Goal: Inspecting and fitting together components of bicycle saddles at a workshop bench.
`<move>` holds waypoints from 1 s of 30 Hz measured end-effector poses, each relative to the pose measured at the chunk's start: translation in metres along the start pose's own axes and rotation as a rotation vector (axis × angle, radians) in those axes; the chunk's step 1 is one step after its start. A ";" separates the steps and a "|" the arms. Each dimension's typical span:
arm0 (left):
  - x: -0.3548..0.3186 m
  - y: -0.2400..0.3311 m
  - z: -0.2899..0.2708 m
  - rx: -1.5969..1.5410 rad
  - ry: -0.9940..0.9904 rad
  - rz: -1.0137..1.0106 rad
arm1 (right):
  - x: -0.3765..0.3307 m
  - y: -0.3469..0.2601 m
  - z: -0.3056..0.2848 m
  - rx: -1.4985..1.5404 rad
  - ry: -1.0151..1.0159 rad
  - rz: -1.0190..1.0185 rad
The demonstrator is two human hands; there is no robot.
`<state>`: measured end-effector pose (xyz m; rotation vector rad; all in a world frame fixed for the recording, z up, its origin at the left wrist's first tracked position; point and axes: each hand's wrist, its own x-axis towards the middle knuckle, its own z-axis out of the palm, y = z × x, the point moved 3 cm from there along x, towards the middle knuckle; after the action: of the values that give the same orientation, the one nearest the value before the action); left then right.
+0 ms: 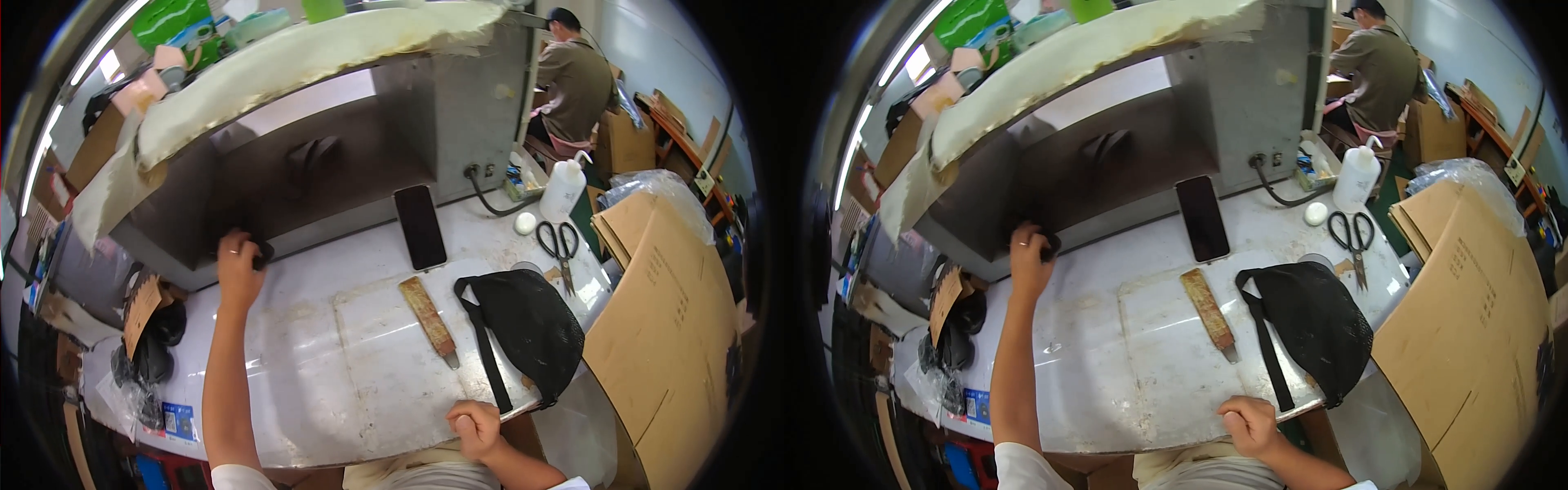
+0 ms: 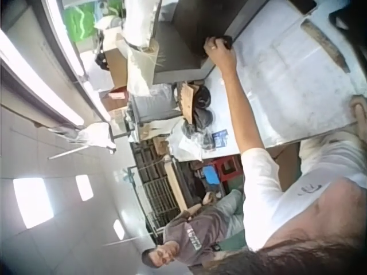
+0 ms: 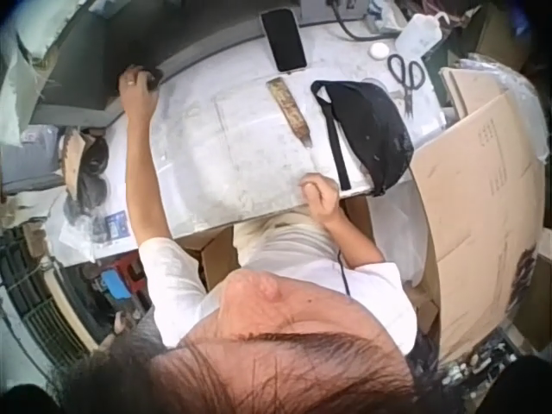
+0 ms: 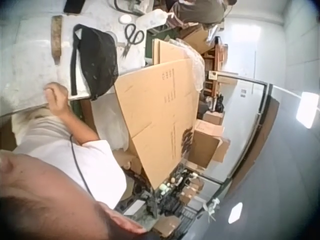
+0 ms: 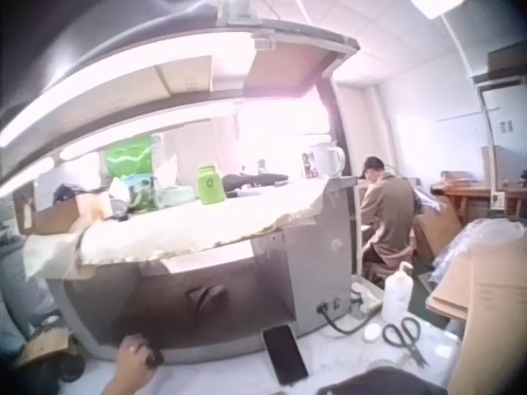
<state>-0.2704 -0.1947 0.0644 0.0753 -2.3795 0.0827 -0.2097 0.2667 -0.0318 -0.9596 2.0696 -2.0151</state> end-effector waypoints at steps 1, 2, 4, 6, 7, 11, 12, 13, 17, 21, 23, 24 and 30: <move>-0.006 0.000 -0.008 0.027 0.006 -0.013 | 0.000 -0.001 0.001 0.003 0.019 -0.009; -0.017 -0.001 -0.022 -0.048 0.050 0.081 | 0.000 -0.001 0.004 -0.001 0.019 -0.004; -0.031 0.010 -0.050 -0.189 0.219 0.146 | -0.001 -0.001 0.007 0.013 0.009 0.026; -0.046 0.032 -0.075 -0.375 0.476 -0.001 | -0.002 -0.001 0.005 -0.019 0.048 0.101; -0.057 0.048 -0.091 -0.336 0.488 -0.017 | -0.001 -0.002 0.004 -0.033 0.055 0.122; -0.108 0.096 -0.191 -1.006 1.081 -0.572 | 0.009 -0.001 0.018 0.126 0.025 0.254; -0.117 0.112 -0.205 -1.098 0.915 -0.654 | 0.016 -0.005 0.022 0.156 -0.003 0.288; -0.126 0.127 -0.216 -1.193 0.746 -0.740 | 0.022 -0.011 0.026 0.179 -0.027 0.325; -0.169 0.177 -0.228 -1.431 -0.155 -0.918 | 0.032 -0.067 0.077 0.364 -0.243 0.217; -0.215 0.214 -0.217 -1.293 -0.345 -0.735 | 0.019 -0.109 0.127 0.274 -0.709 0.081; -0.233 0.224 -0.223 -1.229 -0.256 -0.711 | 0.013 -0.116 0.140 0.064 -0.898 0.124; -0.239 0.224 -0.229 -1.160 -0.216 -0.682 | 0.011 -0.119 0.146 0.070 -0.948 0.115; -0.279 0.227 -0.262 -1.116 -0.147 -0.646 | -0.004 -0.174 0.171 0.004 -1.187 0.020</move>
<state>0.0930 0.0612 0.0530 0.3036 -2.0954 -1.5466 -0.0604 0.1331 0.1079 -1.5601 1.3425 -0.9319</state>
